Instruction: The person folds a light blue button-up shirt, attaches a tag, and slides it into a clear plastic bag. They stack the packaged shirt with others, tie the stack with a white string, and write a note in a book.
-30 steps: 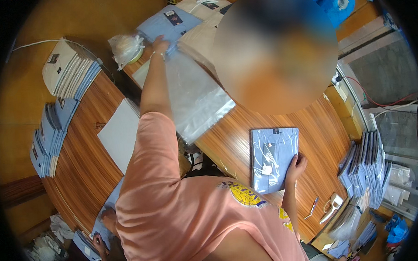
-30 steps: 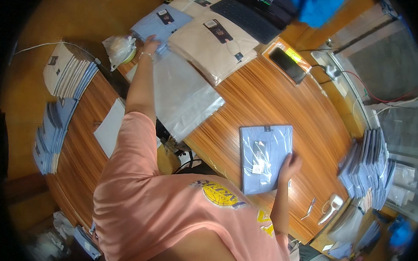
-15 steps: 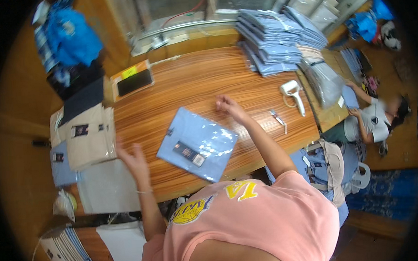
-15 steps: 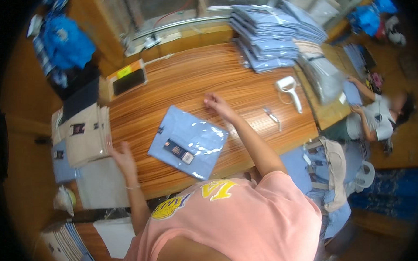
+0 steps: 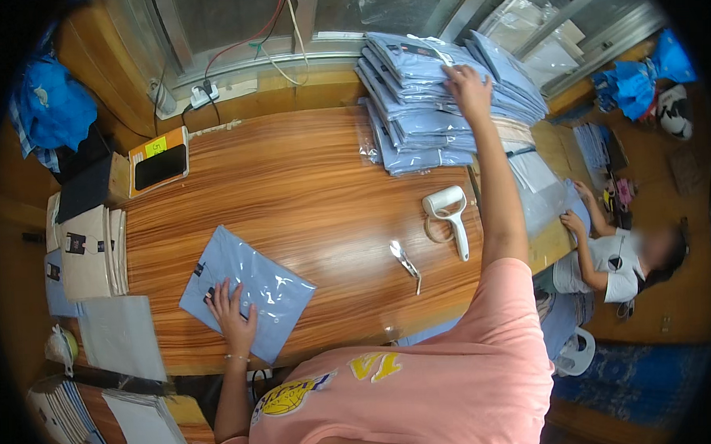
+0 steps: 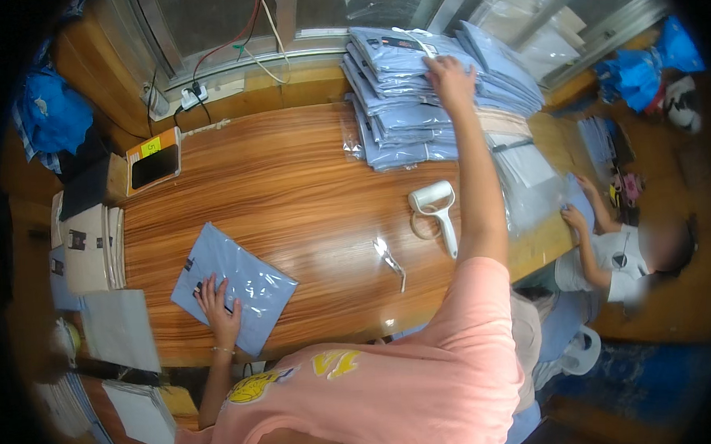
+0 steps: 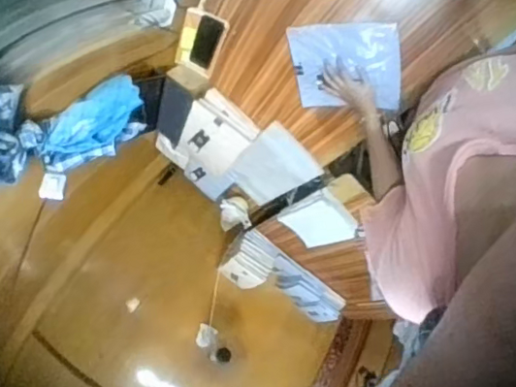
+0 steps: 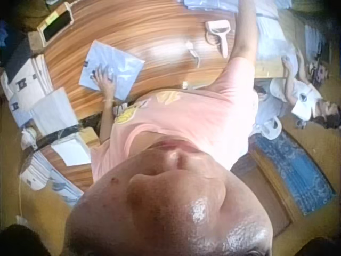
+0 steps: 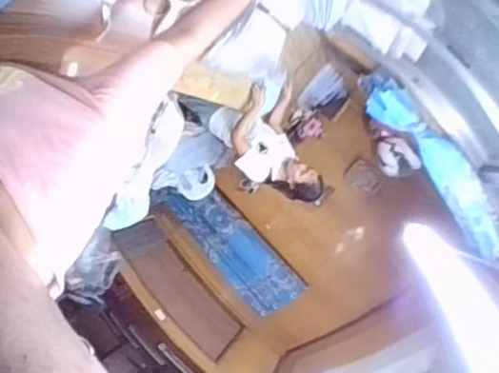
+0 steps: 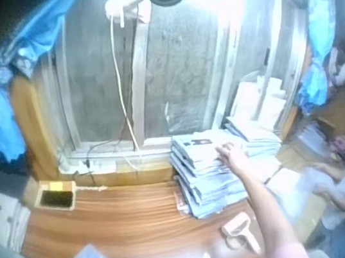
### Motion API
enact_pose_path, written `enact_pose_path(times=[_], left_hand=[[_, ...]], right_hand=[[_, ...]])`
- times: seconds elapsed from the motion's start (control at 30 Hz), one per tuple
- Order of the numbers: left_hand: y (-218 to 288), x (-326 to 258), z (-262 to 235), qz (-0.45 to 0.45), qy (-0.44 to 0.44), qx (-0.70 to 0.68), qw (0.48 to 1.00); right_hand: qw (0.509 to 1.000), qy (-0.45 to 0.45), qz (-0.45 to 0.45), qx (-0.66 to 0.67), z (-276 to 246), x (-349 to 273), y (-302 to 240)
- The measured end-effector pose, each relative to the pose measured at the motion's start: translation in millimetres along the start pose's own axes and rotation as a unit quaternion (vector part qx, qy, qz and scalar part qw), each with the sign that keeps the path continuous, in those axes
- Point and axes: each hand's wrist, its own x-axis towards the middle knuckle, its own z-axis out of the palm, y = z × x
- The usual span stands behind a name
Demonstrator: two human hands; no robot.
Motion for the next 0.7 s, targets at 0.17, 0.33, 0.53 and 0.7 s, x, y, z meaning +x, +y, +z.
enact_pose_path(times=[0.17,0.33,0.53,0.7], left_hand=[[7,4,-2,-0.003,-0.005,0.024,1.0],[10,4,-1,-0.001,-0.002,0.04,0.999],[10,8,2,0.001,0.0,0.049,0.999],[11,7,0,0.004,-0.002,0.049,0.999]], right_hand=[[0.995,0.08,0.012,0.056,5,50,35],[0.99,0.119,0.052,0.057,20,73,37],[0.991,0.122,0.044,0.045,46,34,30],[0.982,0.133,0.001,0.137,53,-29,12]])
